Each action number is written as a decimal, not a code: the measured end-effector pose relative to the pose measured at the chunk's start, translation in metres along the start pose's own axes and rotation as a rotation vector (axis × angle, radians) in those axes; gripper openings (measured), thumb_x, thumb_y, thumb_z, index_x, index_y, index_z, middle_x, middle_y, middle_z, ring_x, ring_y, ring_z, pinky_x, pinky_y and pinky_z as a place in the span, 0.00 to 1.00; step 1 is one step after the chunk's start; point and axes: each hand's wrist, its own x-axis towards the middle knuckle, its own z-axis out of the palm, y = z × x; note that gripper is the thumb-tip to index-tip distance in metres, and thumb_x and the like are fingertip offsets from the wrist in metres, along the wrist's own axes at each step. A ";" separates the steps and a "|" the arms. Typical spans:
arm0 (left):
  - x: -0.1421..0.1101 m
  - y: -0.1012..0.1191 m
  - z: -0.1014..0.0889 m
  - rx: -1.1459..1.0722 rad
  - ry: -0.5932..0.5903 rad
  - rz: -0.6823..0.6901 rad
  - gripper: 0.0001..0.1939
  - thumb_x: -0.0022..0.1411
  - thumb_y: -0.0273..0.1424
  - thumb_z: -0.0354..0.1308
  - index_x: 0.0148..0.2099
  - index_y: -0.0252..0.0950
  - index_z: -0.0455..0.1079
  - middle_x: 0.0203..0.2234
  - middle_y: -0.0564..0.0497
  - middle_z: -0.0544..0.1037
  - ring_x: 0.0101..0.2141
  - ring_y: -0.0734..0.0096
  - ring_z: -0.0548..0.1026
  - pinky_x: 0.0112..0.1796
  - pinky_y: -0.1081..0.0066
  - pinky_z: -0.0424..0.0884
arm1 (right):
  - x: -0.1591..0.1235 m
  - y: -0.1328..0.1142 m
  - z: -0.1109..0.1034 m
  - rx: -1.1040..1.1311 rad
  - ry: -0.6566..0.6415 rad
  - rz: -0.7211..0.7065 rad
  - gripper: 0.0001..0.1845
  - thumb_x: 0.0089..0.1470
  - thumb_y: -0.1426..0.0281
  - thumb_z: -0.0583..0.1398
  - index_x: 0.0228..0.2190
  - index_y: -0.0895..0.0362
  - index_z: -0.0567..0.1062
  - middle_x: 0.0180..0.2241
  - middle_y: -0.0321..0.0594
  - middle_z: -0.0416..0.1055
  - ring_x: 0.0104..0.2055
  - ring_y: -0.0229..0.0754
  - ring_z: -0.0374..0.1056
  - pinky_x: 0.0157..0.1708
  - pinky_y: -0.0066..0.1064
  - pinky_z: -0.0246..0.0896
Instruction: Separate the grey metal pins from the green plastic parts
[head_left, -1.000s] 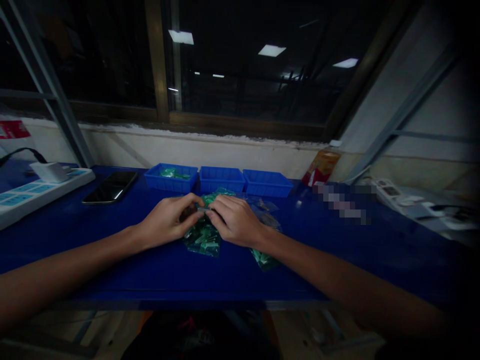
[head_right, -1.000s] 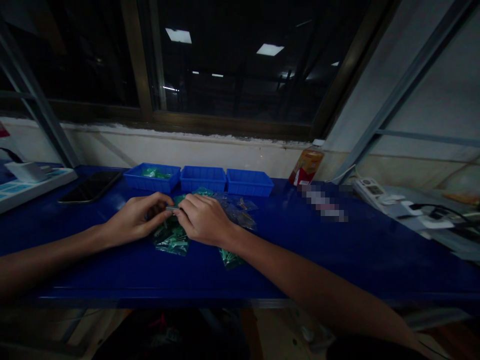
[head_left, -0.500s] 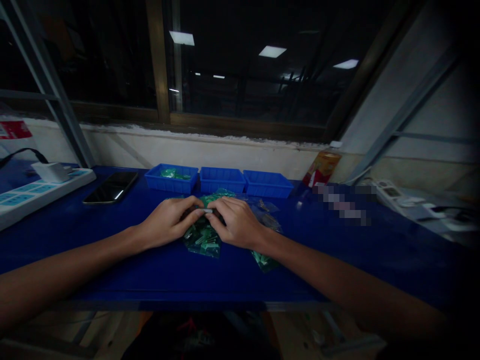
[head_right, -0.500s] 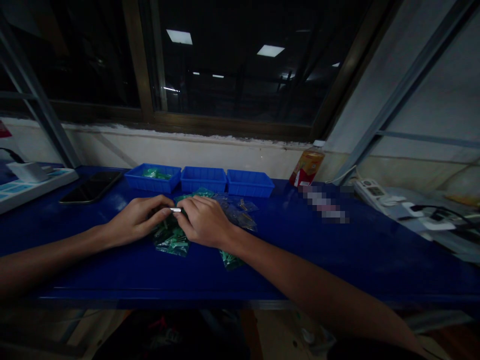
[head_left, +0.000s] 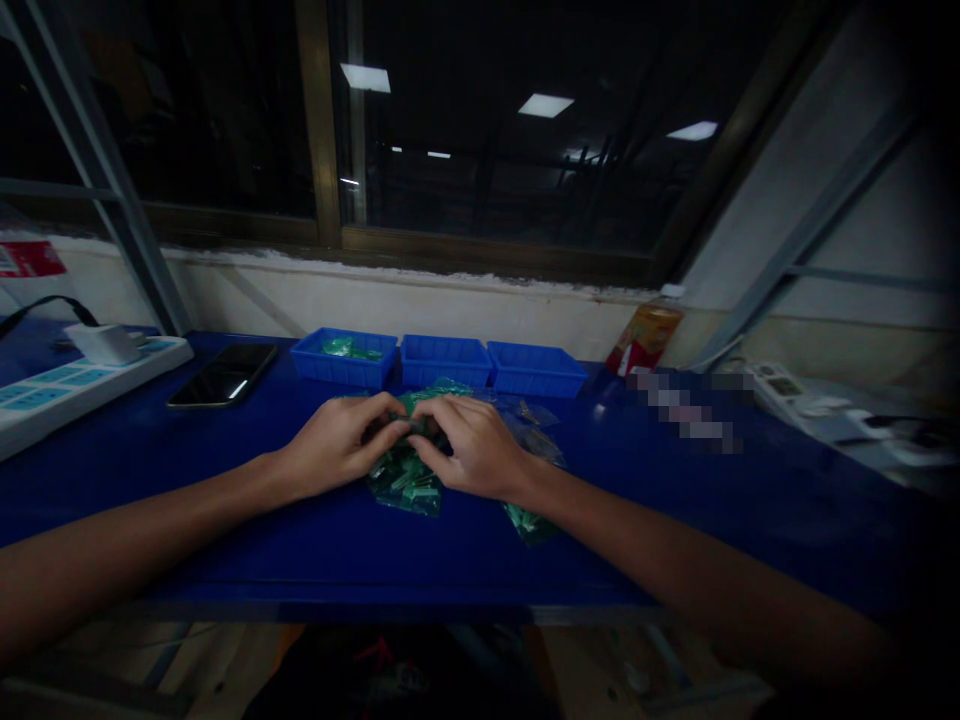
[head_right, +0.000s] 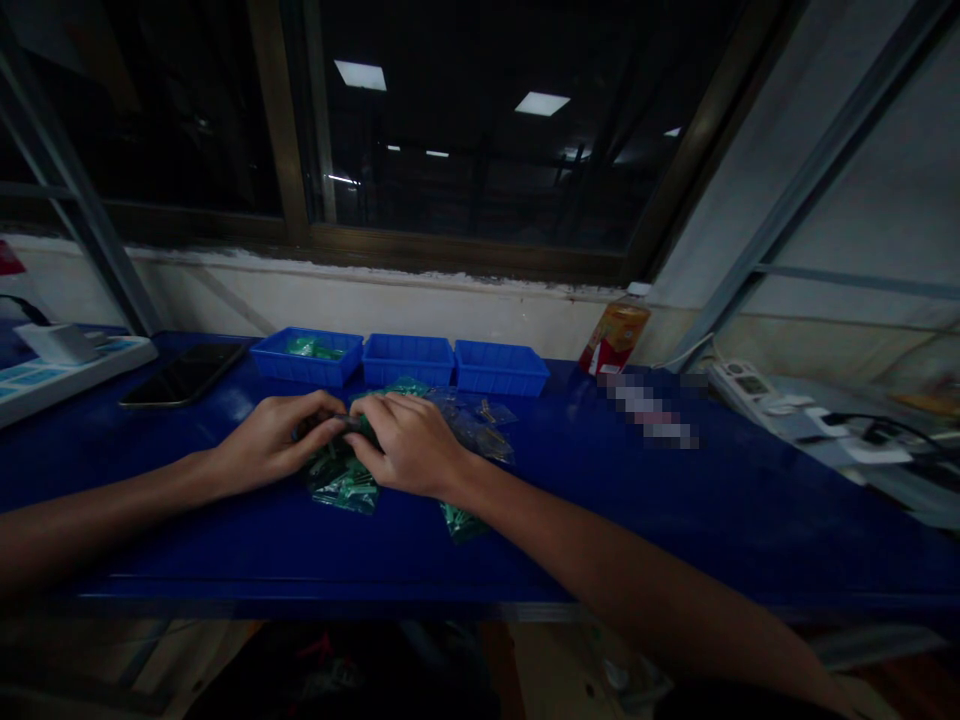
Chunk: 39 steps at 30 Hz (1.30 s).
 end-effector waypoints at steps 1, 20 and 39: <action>0.000 0.000 0.000 0.009 -0.011 0.003 0.12 0.63 0.35 0.45 0.39 0.32 0.64 0.22 0.53 0.71 0.22 0.76 0.68 0.24 0.76 0.62 | 0.000 0.000 0.000 -0.008 -0.003 -0.006 0.07 0.52 0.68 0.53 0.33 0.59 0.66 0.27 0.38 0.69 0.29 0.37 0.63 0.30 0.29 0.55; 0.000 0.000 0.000 -0.001 -0.045 -0.005 0.10 0.61 0.34 0.47 0.42 0.34 0.64 0.22 0.54 0.72 0.22 0.76 0.69 0.24 0.77 0.62 | 0.000 0.002 0.001 -0.071 -0.049 0.028 0.12 0.56 0.66 0.48 0.30 0.59 0.68 0.24 0.39 0.68 0.28 0.37 0.63 0.31 0.29 0.54; -0.001 -0.002 0.000 -0.046 -0.034 0.032 0.10 0.60 0.31 0.48 0.43 0.35 0.63 0.25 0.53 0.72 0.24 0.76 0.69 0.25 0.77 0.64 | 0.000 0.003 0.003 -0.112 -0.081 -0.008 0.15 0.58 0.67 0.47 0.27 0.59 0.68 0.22 0.38 0.67 0.27 0.37 0.62 0.30 0.29 0.54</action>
